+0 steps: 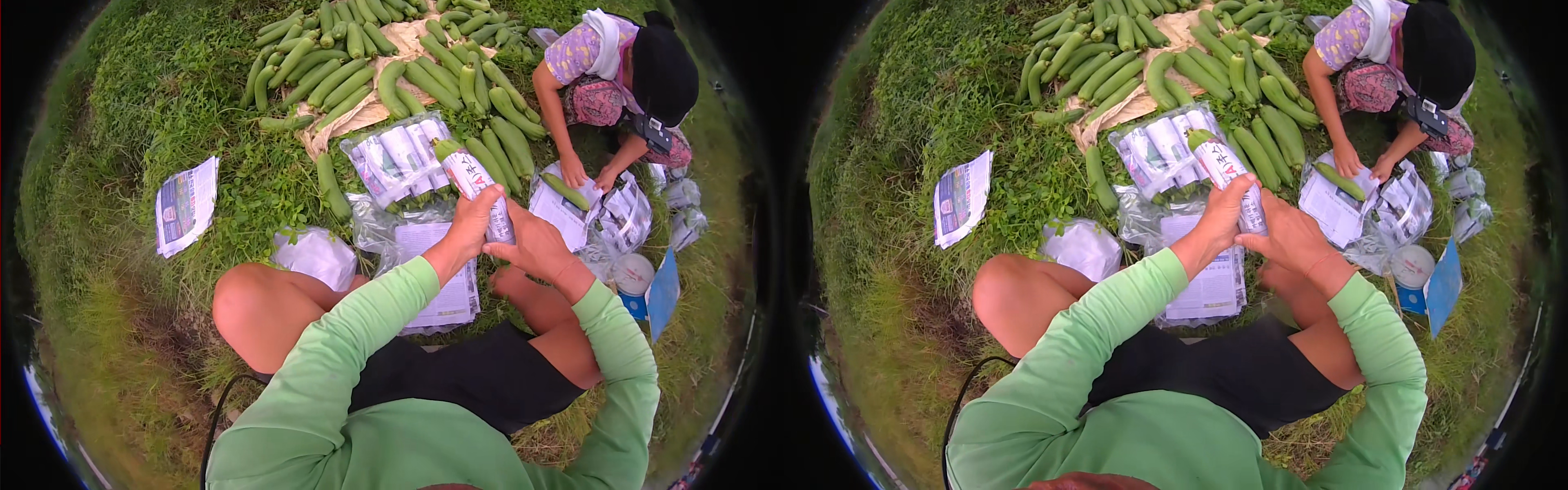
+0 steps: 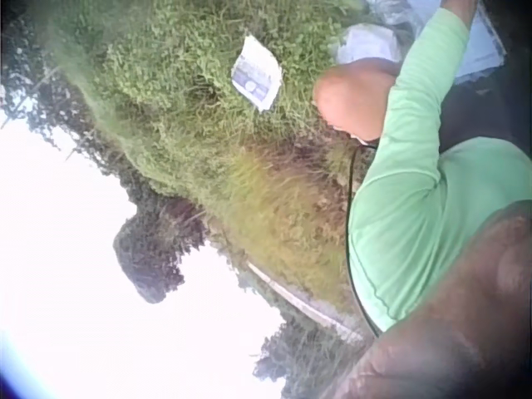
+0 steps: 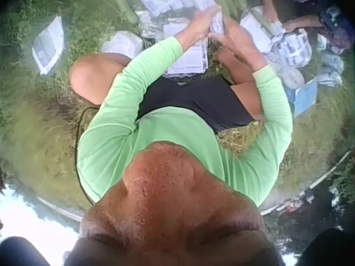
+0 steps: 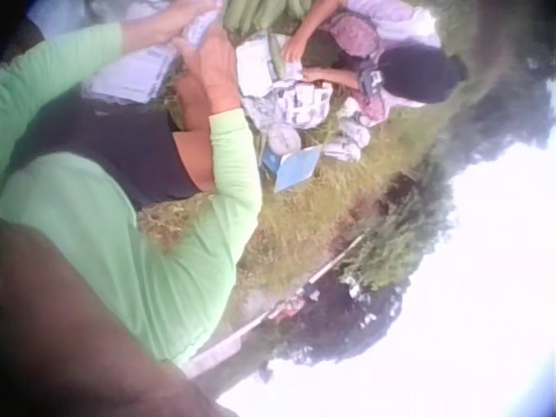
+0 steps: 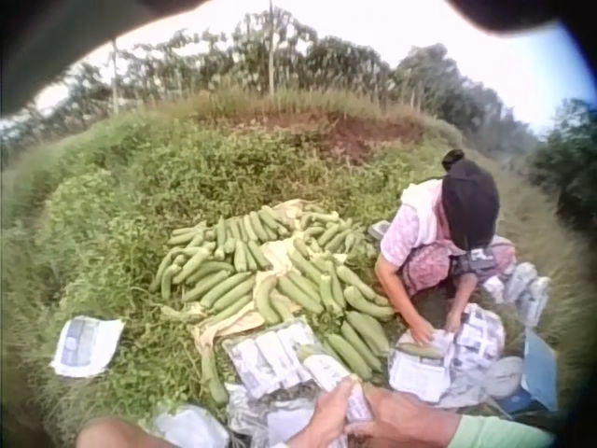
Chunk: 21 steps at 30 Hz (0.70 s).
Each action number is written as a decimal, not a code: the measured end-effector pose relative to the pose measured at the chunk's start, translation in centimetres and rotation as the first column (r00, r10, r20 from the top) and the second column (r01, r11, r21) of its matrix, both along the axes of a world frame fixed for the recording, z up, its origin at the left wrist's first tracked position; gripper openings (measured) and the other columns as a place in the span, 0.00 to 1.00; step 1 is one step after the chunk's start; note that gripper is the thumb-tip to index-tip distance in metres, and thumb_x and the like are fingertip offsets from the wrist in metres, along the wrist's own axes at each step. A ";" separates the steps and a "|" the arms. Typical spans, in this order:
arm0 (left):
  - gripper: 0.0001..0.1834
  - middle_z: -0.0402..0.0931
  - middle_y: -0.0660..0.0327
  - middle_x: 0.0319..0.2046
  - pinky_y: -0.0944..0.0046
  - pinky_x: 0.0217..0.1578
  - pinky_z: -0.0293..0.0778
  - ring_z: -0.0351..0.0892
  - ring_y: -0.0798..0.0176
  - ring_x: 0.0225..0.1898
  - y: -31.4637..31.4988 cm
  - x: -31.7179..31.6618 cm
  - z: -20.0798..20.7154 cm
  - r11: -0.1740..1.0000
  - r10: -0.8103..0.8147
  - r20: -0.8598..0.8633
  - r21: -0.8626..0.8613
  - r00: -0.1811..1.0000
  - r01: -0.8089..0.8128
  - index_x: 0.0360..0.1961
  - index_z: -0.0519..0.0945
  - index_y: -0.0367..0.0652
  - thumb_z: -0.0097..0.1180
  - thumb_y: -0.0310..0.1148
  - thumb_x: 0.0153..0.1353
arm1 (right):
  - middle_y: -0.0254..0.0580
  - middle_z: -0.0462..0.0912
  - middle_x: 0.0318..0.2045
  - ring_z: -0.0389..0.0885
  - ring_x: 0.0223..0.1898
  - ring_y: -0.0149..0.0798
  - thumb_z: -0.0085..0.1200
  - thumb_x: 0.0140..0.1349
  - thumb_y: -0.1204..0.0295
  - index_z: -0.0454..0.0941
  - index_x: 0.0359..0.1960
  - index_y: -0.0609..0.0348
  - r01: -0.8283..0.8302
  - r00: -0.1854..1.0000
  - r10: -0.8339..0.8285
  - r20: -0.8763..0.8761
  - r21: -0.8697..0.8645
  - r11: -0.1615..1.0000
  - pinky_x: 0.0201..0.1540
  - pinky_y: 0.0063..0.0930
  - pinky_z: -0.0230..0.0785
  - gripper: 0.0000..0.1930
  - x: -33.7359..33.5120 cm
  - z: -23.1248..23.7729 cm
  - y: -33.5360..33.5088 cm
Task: Wrapping green produce in paper and placing it into plastic bags while seated outdoors.
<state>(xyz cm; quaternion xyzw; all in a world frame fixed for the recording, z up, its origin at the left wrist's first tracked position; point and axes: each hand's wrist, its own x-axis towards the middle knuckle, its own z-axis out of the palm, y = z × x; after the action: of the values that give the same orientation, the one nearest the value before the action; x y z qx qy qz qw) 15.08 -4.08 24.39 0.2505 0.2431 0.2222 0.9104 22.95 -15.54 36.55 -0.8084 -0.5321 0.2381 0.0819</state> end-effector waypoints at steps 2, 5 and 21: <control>0.14 0.82 0.62 0.37 0.59 0.39 0.82 0.82 0.64 0.37 -0.7 0.4 -0.3 0.999 0.014 0.005 -0.035 1.000 -0.014 0.43 0.80 0.42 0.66 0.41 0.68 | 0.66 0.87 0.44 0.87 0.47 0.65 0.68 0.61 0.47 0.71 0.61 0.70 0.005 1.000 -0.005 0.015 0.007 1.000 0.49 0.55 0.80 0.40 0.7 -0.9 0.0; 0.15 0.81 0.63 0.37 0.59 0.41 0.81 0.82 0.66 0.38 -1.3 0.6 -0.9 0.999 0.001 0.006 -0.037 1.000 -0.001 0.44 0.80 0.43 0.67 0.43 0.68 | 0.66 0.87 0.42 0.88 0.47 0.65 0.69 0.58 0.51 0.72 0.59 0.71 0.064 0.997 -0.067 -0.031 -0.101 0.993 0.49 0.54 0.80 0.38 1.1 -1.4 0.4; 0.46 0.65 0.40 0.71 0.37 0.69 0.62 0.66 0.34 0.70 12.5 -0.9 -10.6 0.036 0.652 -0.403 0.862 0.643 0.505 0.75 0.65 0.46 0.71 0.38 0.55 | 0.64 0.88 0.42 0.91 0.40 0.54 0.66 0.56 0.55 0.77 0.51 0.72 0.352 0.864 -0.444 -0.237 -0.345 0.870 0.46 0.46 0.83 0.31 5.6 -9.5 -0.1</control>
<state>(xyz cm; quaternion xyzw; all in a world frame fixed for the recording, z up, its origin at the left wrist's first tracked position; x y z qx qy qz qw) 14.18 8.38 13.76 0.8540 0.3850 0.2504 0.2444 28.53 -15.61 27.07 -0.8571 -0.2914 0.4145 0.0927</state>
